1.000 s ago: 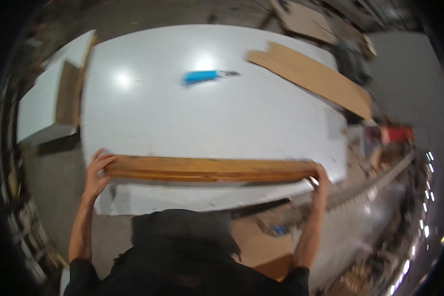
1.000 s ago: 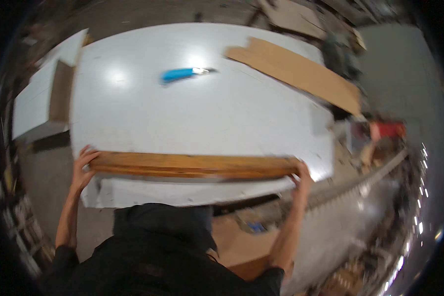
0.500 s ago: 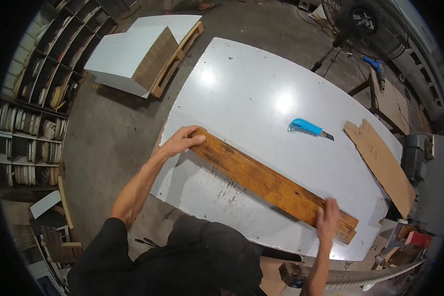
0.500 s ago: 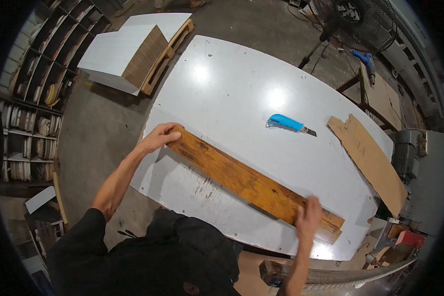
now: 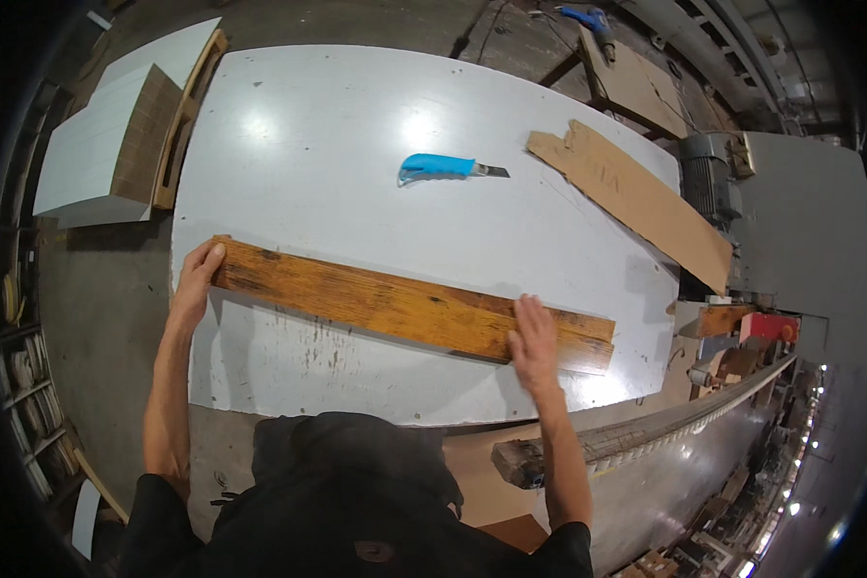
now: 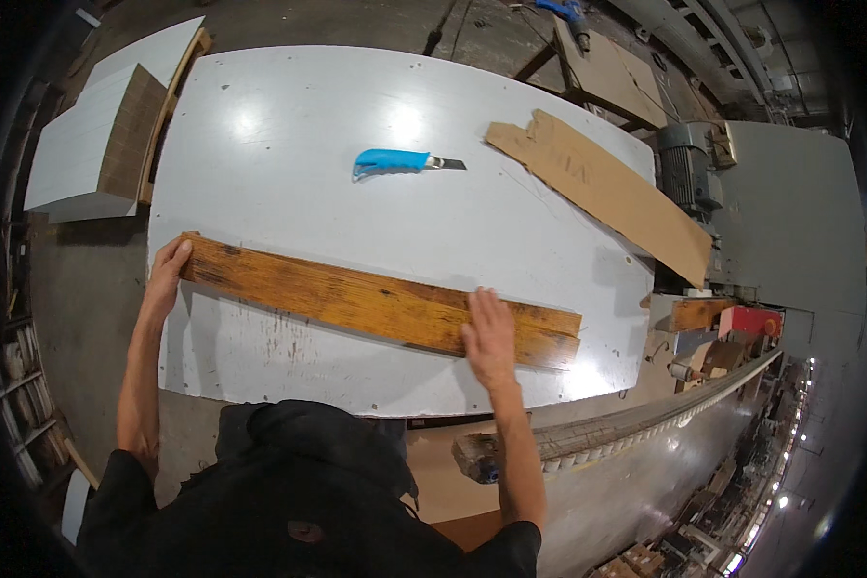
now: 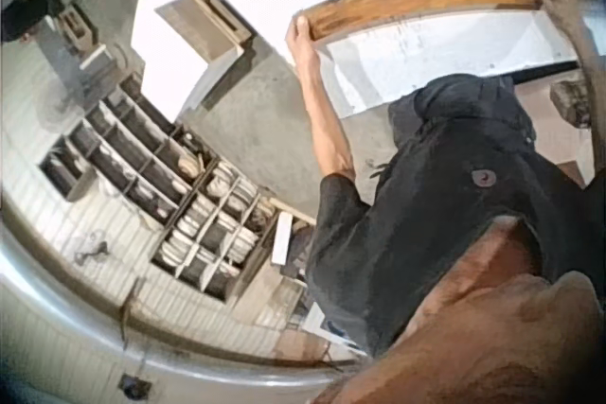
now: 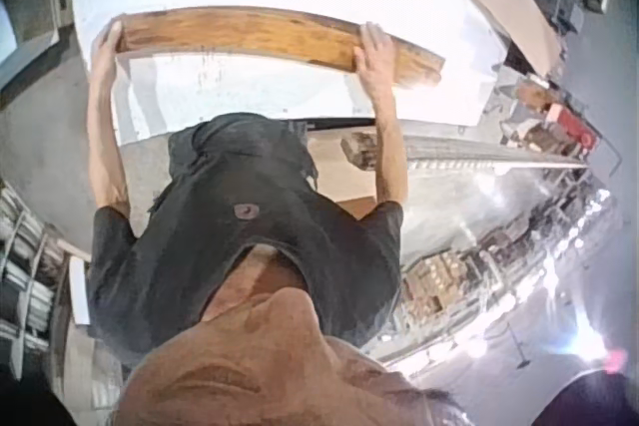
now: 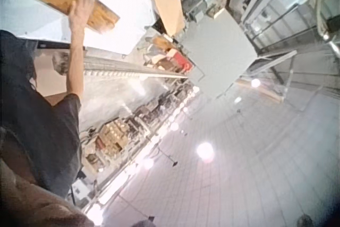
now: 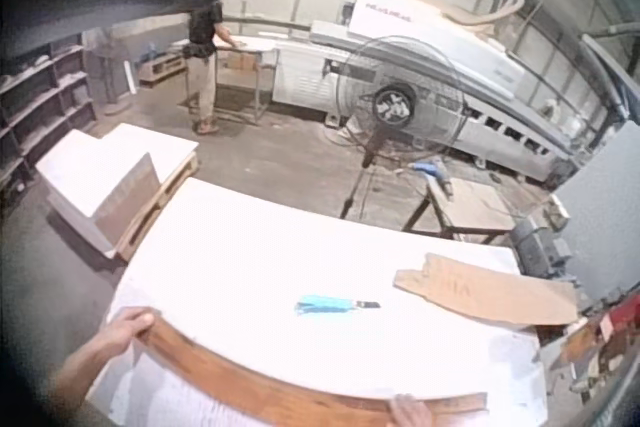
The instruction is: The person picks up wooden planks, turns them over and touches their surfaces by hand on a workbench, and stacks the boards onto cardboard on the floor.
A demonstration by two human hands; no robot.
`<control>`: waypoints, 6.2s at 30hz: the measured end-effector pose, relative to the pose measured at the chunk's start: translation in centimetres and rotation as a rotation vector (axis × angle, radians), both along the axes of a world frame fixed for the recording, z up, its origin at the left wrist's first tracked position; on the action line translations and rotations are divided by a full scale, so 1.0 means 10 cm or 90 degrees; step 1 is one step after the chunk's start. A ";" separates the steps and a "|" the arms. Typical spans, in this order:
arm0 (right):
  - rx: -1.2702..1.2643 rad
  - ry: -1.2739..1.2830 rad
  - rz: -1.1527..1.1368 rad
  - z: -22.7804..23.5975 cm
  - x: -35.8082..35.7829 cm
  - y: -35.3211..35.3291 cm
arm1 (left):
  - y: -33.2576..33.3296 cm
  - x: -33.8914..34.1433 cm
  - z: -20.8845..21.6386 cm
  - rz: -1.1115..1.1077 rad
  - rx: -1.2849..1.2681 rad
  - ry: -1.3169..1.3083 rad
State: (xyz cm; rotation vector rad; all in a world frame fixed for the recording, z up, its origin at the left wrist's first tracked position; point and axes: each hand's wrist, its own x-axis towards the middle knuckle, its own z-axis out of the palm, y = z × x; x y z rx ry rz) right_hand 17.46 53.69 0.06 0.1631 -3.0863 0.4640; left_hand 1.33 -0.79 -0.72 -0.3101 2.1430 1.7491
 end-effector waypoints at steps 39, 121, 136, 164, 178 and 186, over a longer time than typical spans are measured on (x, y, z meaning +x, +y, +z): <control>-0.057 0.048 -0.016 0.09 0.26 0.63 | -0.27 0.20 -0.12 -0.012 -0.712 0.341; -1.173 0.314 -0.525 1.08 0.18 -0.99 | -0.37 0.71 0.94 0.060 0.149 -0.028; -0.669 -0.087 -0.516 0.26 0.56 -0.92 | -0.43 -0.42 0.23 -0.048 -0.245 0.266; -0.696 0.317 -0.805 -0.06 1.01 2.62 | 1.11 0.60 0.28 -0.292 -0.588 0.498; -0.975 0.489 -0.733 0.60 0.16 1.93 | 4.79 0.92 0.78 -0.237 0.316 -0.104; -1.116 0.464 -0.690 0.61 0.30 1.09 | 4.77 1.16 0.67 -0.113 0.373 -0.227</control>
